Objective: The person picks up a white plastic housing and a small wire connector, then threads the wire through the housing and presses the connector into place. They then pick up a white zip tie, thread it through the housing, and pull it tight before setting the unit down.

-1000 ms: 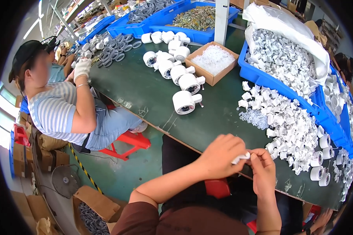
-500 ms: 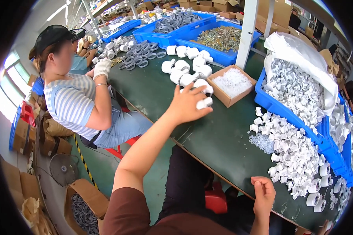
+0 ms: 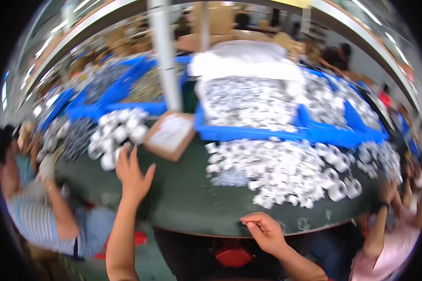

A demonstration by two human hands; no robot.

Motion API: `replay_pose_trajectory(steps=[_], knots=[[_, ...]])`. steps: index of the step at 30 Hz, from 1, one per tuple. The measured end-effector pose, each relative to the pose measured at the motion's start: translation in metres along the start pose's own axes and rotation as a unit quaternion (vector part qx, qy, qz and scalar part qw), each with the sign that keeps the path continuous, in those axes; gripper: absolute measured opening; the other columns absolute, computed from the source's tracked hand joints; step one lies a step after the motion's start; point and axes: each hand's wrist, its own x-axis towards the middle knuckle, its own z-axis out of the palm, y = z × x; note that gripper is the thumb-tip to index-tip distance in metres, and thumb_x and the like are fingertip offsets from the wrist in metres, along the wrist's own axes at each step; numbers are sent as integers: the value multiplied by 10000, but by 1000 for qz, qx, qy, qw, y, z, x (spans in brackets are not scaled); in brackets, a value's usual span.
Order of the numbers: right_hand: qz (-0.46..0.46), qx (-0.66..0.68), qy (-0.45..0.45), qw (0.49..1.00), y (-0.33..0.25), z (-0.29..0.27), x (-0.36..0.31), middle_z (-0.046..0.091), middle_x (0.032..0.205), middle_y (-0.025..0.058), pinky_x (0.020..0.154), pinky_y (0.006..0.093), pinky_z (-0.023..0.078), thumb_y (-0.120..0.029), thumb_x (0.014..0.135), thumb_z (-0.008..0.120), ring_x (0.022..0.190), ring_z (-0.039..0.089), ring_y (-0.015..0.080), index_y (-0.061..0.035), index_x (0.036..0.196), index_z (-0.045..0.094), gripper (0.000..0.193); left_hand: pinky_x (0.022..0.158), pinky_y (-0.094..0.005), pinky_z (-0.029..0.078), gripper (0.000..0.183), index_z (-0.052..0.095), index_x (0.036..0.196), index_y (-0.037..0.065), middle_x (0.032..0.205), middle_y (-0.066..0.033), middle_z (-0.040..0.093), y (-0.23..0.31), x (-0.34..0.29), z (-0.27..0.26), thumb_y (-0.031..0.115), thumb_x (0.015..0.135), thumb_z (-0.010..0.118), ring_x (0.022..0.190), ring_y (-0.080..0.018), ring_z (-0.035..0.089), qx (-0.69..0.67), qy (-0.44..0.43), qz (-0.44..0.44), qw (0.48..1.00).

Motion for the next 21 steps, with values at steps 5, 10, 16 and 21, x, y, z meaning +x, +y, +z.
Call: replay_pose_trajectory(steps=[5,10,16,21], knots=[[-216,-335,178,900,-39,-70,-16,626,876,106,734,361,490,65,863,534,799,597,264,-42,881,646,156,1147,-546,266,682,500,1412,67,1549,-223,349,96,-52,-58,163,793,769,1400,-459,303,-147,-144,32,978],[-96,-591,346,723,-17,-202,-21,586,1302,168,1048,458,379,-194,880,730,1216,508,367,-59,1264,600,427,1126,-533,290,619,551,1345,60,1514,-212,390,155,-79,-56,135,775,778,1357,-441,341,-252,-201,34,946],[49,-610,266,745,4,-232,-23,464,1470,122,1116,502,276,-445,818,787,1356,394,350,-168,1448,489,750,1093,-474,339,461,588,1278,37,1420,-181,501,163,-78,-47,70,835,712,1307,-383,408,-221,-169,0,960],[51,-575,296,761,-11,-236,-18,585,1305,142,1094,470,343,-308,822,805,1292,478,358,-126,1383,524,653,1080,-456,354,398,614,1231,31,1378,-165,535,167,-81,-41,66,845,702,1290,-368,427,-199,-167,9,966]])
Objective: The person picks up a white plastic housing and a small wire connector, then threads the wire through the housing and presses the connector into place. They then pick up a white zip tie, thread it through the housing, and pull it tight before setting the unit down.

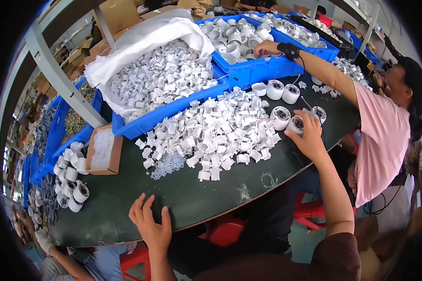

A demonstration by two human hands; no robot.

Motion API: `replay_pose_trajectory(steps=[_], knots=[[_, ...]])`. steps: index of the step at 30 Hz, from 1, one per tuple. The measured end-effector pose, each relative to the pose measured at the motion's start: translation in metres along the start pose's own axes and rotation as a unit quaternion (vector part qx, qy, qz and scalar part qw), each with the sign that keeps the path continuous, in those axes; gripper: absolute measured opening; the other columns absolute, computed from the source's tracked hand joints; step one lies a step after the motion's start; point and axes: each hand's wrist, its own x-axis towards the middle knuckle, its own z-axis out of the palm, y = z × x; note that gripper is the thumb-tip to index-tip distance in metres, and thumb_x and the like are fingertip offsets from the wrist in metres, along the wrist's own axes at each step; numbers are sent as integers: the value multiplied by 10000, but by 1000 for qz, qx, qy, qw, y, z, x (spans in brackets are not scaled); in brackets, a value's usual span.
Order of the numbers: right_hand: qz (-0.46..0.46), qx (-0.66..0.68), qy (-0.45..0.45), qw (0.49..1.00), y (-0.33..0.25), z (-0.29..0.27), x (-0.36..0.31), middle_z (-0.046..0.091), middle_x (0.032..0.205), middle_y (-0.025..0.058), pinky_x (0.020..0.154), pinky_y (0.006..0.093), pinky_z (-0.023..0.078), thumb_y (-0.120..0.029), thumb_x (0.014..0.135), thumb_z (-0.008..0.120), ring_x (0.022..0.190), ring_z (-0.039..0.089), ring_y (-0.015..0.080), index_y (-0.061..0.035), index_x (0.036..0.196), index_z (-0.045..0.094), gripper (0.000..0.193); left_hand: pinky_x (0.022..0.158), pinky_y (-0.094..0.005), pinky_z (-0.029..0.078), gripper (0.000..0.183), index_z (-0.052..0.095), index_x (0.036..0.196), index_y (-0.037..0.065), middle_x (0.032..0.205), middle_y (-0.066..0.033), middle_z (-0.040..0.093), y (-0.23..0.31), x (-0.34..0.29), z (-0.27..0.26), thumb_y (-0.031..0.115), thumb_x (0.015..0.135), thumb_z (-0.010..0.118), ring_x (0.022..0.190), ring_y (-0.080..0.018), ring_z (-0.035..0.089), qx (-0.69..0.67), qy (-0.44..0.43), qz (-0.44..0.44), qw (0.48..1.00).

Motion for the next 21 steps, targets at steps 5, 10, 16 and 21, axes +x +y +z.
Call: replay_pose_trajectory(steps=[5,10,16,21], knots=[[3,84,-34,996,6,-7,-6,602,1255,205,1008,400,460,-239,822,814,1155,586,368,-52,1325,560,593,1080,-448,358,391,631,1206,38,1353,-150,557,0,-3,1,72,825,712,1281,-365,438,-1,2,-14,1000],[87,295,141,941,-11,2,-31,557,1262,137,999,349,447,-149,872,749,1151,562,233,-21,1336,514,535,1029,-458,404,368,648,1163,44,1320,-157,556,3,-6,-4,76,806,730,1221,-373,474,-24,30,10,999],[-163,302,75,936,-130,1,-85,445,1370,211,1036,420,437,-161,769,813,1237,496,352,-42,1289,552,594,1065,-422,388,406,622,1235,32,1321,-184,558,43,-19,-4,106,844,704,1213,-342,510,-242,-65,20,968],[-376,417,-143,815,-197,38,-112,389,1511,237,1110,472,406,35,771,735,1414,408,404,-67,1326,542,596,1093,-420,365,554,400,1432,-45,1378,-220,479,70,-26,12,172,962,597,1242,-326,495,-564,-117,-97,812]])
